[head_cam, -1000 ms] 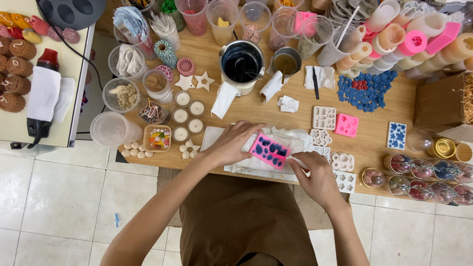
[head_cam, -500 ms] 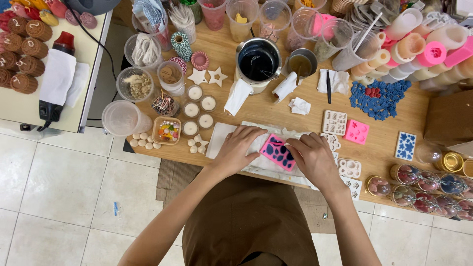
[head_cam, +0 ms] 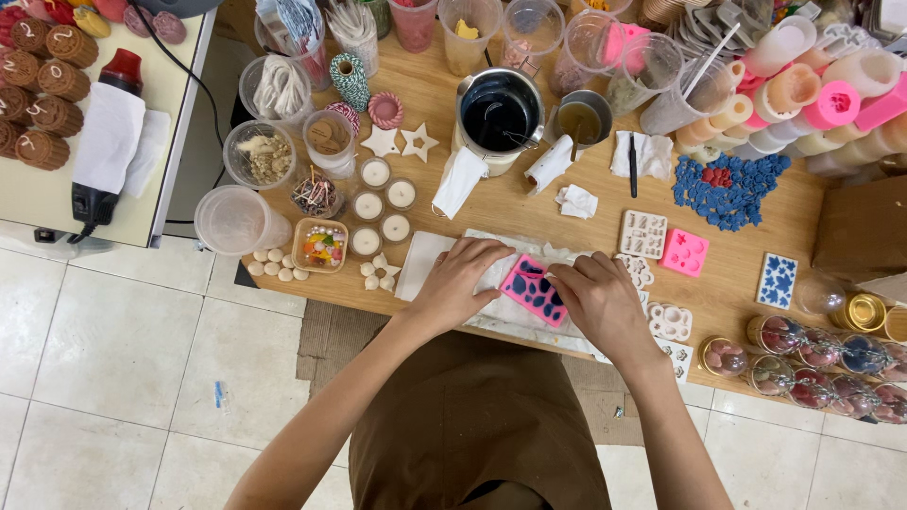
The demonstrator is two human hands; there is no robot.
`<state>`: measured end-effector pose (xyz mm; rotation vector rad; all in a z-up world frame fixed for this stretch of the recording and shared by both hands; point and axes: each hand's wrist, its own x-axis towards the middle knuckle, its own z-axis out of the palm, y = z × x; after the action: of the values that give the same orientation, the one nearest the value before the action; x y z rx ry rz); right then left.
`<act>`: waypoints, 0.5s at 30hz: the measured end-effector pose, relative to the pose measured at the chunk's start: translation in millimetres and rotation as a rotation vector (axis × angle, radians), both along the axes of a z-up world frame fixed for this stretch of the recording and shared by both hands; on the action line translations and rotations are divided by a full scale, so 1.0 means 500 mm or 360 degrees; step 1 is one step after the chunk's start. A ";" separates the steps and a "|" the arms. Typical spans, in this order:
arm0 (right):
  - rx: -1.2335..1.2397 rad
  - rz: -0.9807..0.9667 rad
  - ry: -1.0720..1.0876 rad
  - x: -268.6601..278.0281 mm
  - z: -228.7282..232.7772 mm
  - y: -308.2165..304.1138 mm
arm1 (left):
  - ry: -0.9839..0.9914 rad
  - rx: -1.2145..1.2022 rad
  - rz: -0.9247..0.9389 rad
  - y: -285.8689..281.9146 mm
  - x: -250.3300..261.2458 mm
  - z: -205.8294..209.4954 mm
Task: The person cleans out pink silicone candle molds using a white tool and a small brush to remove debris before dipping a cloth into dark wax in a pot.
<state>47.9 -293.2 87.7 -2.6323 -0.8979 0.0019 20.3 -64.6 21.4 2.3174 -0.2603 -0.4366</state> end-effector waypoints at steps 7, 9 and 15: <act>0.0006 0.0003 0.0004 -0.003 -0.001 -0.001 | -0.0054 -0.0030 0.0006 0.003 -0.002 -0.002; 0.0005 0.0003 0.0011 -0.003 -0.003 -0.001 | -0.0077 -0.0043 0.0005 0.003 -0.001 -0.004; -0.0001 0.0016 -0.0009 -0.004 -0.004 -0.003 | -0.0033 -0.0020 -0.0002 0.001 0.003 -0.004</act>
<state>45.9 -294.5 85.8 -2.6295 -0.9133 -0.0023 21.8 -64.1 19.2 2.3106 -0.2740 -0.4108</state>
